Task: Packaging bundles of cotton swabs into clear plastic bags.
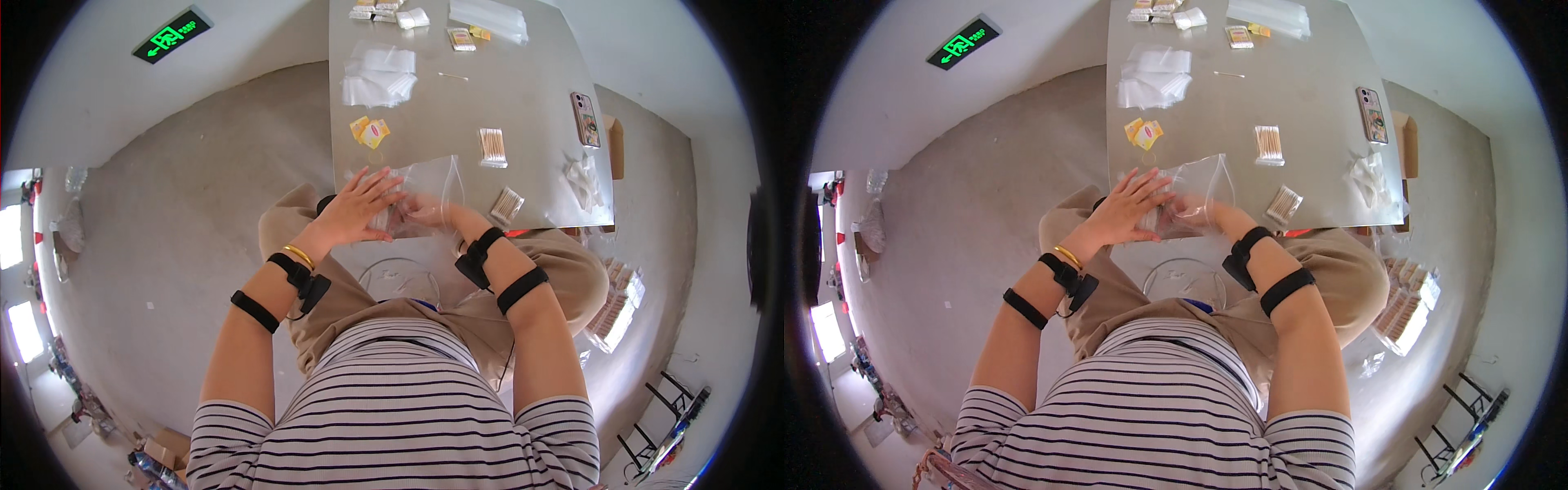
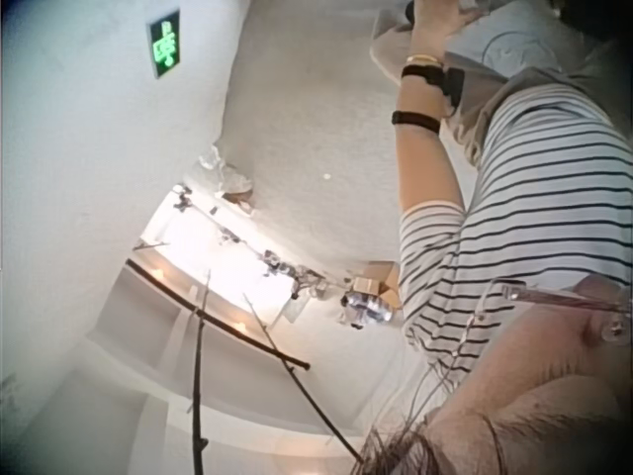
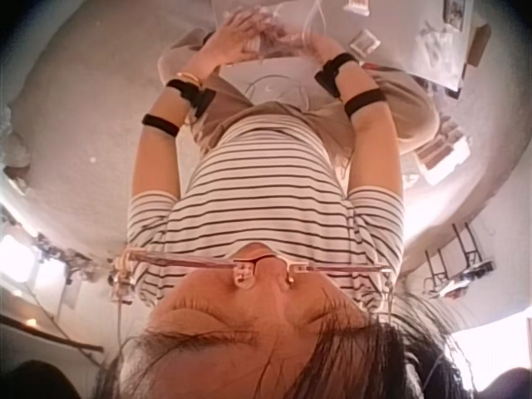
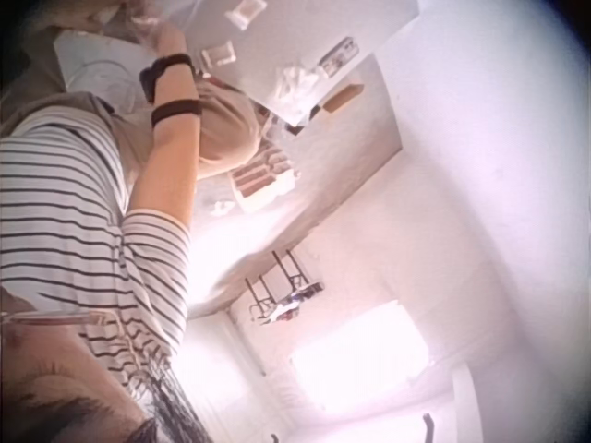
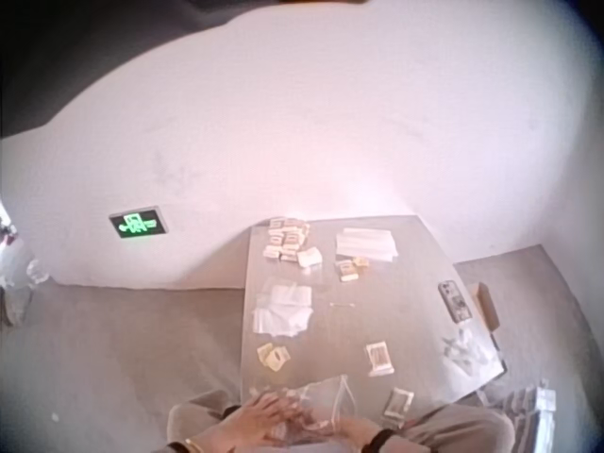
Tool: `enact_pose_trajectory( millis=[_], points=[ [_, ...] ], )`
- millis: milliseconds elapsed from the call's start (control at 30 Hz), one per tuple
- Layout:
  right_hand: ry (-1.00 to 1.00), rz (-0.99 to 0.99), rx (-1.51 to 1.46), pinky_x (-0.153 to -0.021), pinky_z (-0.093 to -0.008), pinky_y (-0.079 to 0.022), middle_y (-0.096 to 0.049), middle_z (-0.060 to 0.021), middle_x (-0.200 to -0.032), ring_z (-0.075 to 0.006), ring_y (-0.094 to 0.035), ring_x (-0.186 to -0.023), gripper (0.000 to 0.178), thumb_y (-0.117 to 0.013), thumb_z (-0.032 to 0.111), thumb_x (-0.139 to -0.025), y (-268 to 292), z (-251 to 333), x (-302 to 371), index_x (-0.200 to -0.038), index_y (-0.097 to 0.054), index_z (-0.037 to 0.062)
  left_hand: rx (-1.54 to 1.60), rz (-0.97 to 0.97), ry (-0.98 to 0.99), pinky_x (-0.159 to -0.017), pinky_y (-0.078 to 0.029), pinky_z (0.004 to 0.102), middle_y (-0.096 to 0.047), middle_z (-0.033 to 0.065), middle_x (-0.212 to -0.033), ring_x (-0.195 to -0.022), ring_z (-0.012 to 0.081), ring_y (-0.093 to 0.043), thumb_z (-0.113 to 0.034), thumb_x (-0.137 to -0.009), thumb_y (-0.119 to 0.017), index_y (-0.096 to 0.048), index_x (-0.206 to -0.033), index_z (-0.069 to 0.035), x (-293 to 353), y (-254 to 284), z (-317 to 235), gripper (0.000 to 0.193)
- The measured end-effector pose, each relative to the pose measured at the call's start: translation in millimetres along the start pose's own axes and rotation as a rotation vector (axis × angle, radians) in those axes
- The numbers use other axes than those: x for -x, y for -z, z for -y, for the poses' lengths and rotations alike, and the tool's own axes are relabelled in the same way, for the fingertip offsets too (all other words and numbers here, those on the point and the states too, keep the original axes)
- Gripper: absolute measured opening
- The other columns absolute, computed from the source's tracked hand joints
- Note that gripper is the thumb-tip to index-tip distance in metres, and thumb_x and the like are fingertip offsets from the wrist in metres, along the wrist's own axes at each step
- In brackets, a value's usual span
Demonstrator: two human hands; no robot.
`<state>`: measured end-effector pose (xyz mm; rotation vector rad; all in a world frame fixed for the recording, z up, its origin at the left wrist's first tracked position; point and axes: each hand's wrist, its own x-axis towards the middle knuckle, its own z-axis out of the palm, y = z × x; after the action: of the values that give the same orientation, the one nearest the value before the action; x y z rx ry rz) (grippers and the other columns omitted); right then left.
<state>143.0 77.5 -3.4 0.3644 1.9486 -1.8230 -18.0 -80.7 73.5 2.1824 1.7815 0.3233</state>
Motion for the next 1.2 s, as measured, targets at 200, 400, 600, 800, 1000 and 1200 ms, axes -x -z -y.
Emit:
enact_pose_trajectory(
  millis=[200, 400, 600, 800, 1000, 1200],
  points=[
    [-0.076, 0.261, 0.108, -0.084, -0.0335, -0.047, -0.069, -0.0069, -0.098, -0.0158, -0.060, -0.095, 0.028, -0.048, 0.020, -0.092, 9, 21, 7, -0.104, -0.068, 0.0055, -0.026, -0.013, 0.001, -0.117, -0.015, 0.0484, -0.030, 0.0034, -0.152, -0.143, 0.0262, -0.022, -0.058, -0.075, -0.065, -0.038, -0.143, -0.020, 0, -2, -1, 0.082],
    [0.043, 0.087, 0.166, -0.077, -0.0333, -0.049, -0.069, -0.0096, -0.092, -0.0198, -0.063, -0.080, 0.026, -0.052, 0.023, -0.092, 8, 10, -10, -0.094, -0.069, 0.0034, -0.193, -0.066, -0.014, -0.117, -0.013, 0.0484, -0.030, 0.0067, -0.153, -0.144, 0.0277, -0.021, -0.053, -0.083, -0.061, -0.035, -0.145, -0.017, 0, -15, 6, 0.076],
    [-0.101, -0.068, 0.059, -0.065, -0.0347, -0.049, -0.068, -0.0093, -0.075, -0.0201, -0.063, -0.070, 0.030, -0.058, 0.032, -0.092, -9, 14, -7, -0.097, -0.068, 0.0042, 0.150, -0.047, 0.105, -0.118, -0.015, 0.0451, -0.029, 0.0064, -0.152, -0.143, 0.0276, -0.021, -0.048, -0.088, -0.058, -0.027, -0.148, -0.013, 3, 1, 6, 0.076],
    [-0.080, -0.039, 0.393, -0.065, -0.0350, -0.049, -0.066, -0.0081, -0.071, -0.0199, -0.064, -0.068, 0.031, -0.058, 0.035, -0.092, -1, 9, -12, -0.099, -0.068, 0.0062, 0.290, -0.276, 0.405, -0.109, -0.034, 0.0419, -0.028, 0.0148, -0.149, -0.131, 0.0304, -0.040, -0.037, -0.088, -0.065, -0.031, -0.145, -0.008, 28, -8, 9, 0.072],
    [0.055, -0.044, 0.481, -0.066, -0.0363, -0.049, -0.067, -0.0094, -0.074, -0.0244, -0.064, -0.069, 0.032, -0.059, 0.037, -0.090, -5, 23, -6, -0.096, -0.067, 0.0061, 0.974, -0.485, 0.844, -0.071, -0.050, 0.0269, -0.054, 0.0107, -0.107, -0.085, 0.0161, -0.058, -0.027, -0.091, -0.066, -0.046, -0.124, -0.002, 50, -56, 5, 0.046],
    [-0.050, 0.009, 0.653, -0.079, -0.0424, -0.049, -0.068, -0.0170, -0.096, -0.0349, -0.064, -0.087, 0.037, -0.058, 0.040, -0.089, -3, 51, 6, -0.106, -0.069, 0.0083, 0.753, -0.383, 0.951, -0.077, -0.050, 0.0320, -0.057, 0.0126, -0.106, -0.088, 0.0222, -0.060, -0.040, -0.086, -0.067, -0.047, -0.121, 0.000, 30, -45, -7, 0.057]
  ],
)
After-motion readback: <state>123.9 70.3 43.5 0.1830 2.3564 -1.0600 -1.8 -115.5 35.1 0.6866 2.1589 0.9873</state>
